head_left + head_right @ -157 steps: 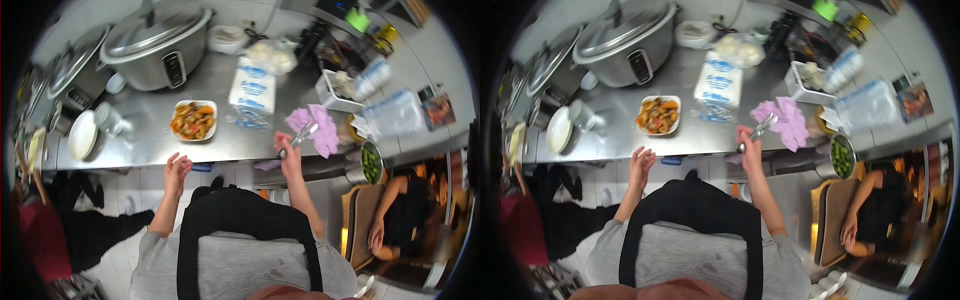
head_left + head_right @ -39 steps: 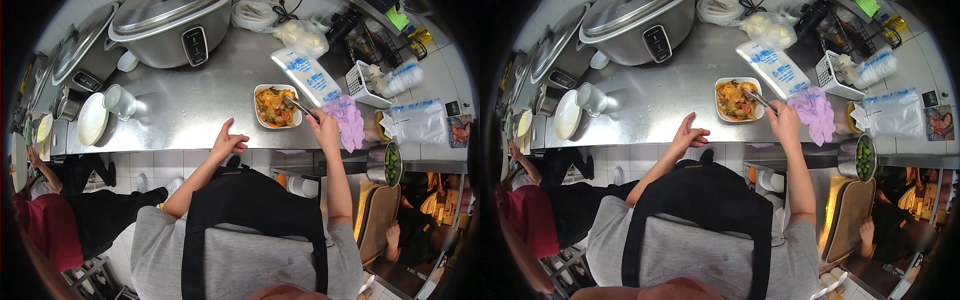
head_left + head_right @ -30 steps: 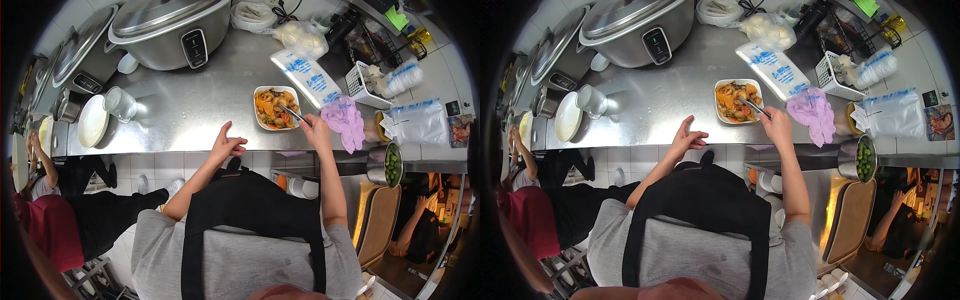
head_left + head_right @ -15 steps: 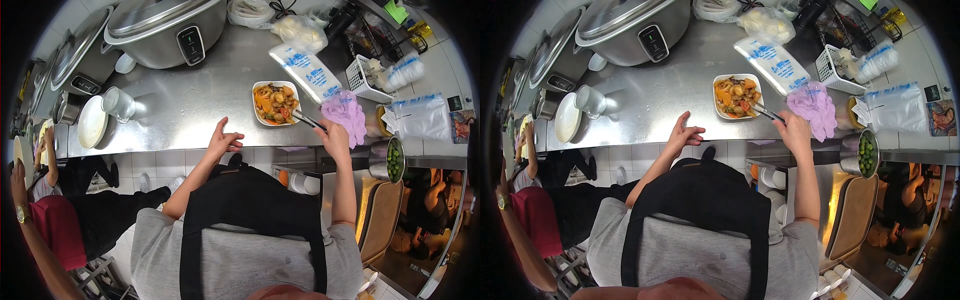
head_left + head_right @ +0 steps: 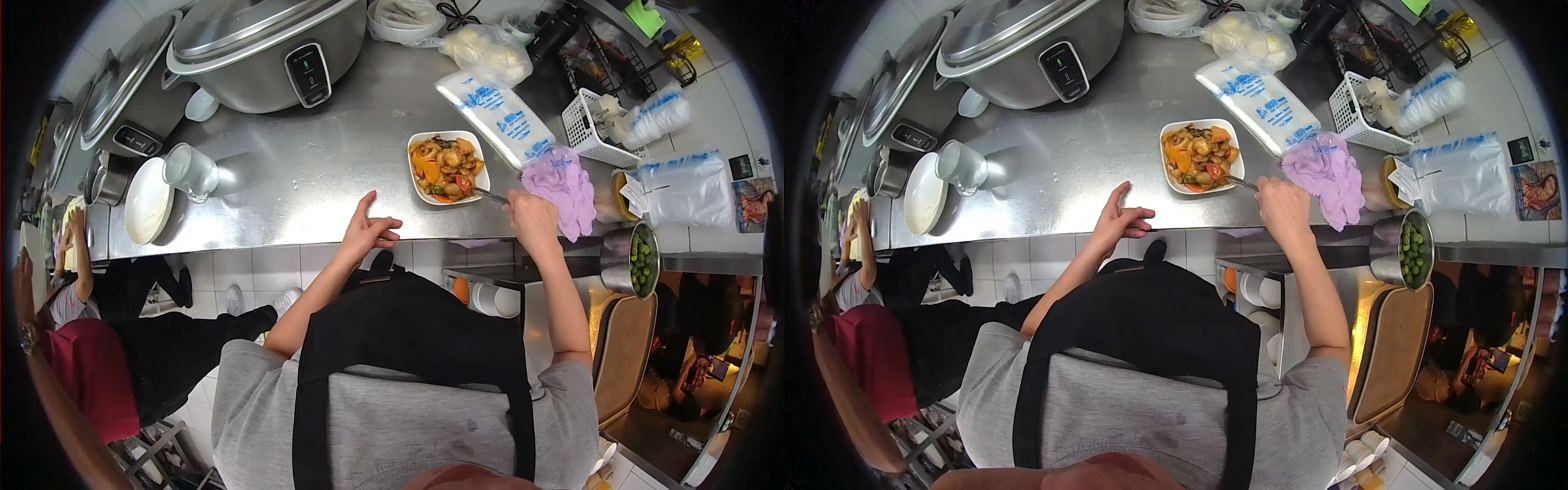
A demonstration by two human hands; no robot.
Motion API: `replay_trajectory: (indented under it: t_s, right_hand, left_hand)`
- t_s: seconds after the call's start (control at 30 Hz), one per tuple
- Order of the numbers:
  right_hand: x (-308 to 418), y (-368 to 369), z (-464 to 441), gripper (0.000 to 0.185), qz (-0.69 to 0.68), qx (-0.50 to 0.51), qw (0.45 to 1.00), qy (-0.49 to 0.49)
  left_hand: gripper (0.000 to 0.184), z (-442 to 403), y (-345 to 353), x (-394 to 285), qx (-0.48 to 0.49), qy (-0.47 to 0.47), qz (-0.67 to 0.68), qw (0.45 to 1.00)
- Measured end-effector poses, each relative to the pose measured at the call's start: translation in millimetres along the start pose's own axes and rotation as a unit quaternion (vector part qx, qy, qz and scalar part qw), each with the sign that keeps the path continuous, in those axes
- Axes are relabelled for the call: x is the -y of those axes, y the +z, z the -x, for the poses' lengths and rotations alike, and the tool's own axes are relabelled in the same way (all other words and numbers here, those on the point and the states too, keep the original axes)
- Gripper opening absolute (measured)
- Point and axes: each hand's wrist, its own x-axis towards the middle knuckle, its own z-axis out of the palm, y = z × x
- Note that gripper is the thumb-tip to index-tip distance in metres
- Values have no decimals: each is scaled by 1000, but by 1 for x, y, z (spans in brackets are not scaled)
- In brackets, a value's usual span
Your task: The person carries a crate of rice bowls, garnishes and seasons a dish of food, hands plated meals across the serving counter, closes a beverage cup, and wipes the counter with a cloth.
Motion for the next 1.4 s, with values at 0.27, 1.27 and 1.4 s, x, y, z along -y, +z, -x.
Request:
replay_trajectory:
  t_s: [0.27,1.27,1.4]
  right_hand:
    - [-20,-19,2,14,-60,12,996,62]
    - [64,-22,-120,10,31,-2,989,-143]
    - [73,-14,-131,13,76,-2,982,-175]
  left_hand:
    - [62,1,-7,4,-16,5,4,1000]
    - [57,30,14,8,-28,40,8,999]
    - [56,42,5,17,-66,39,16,997]
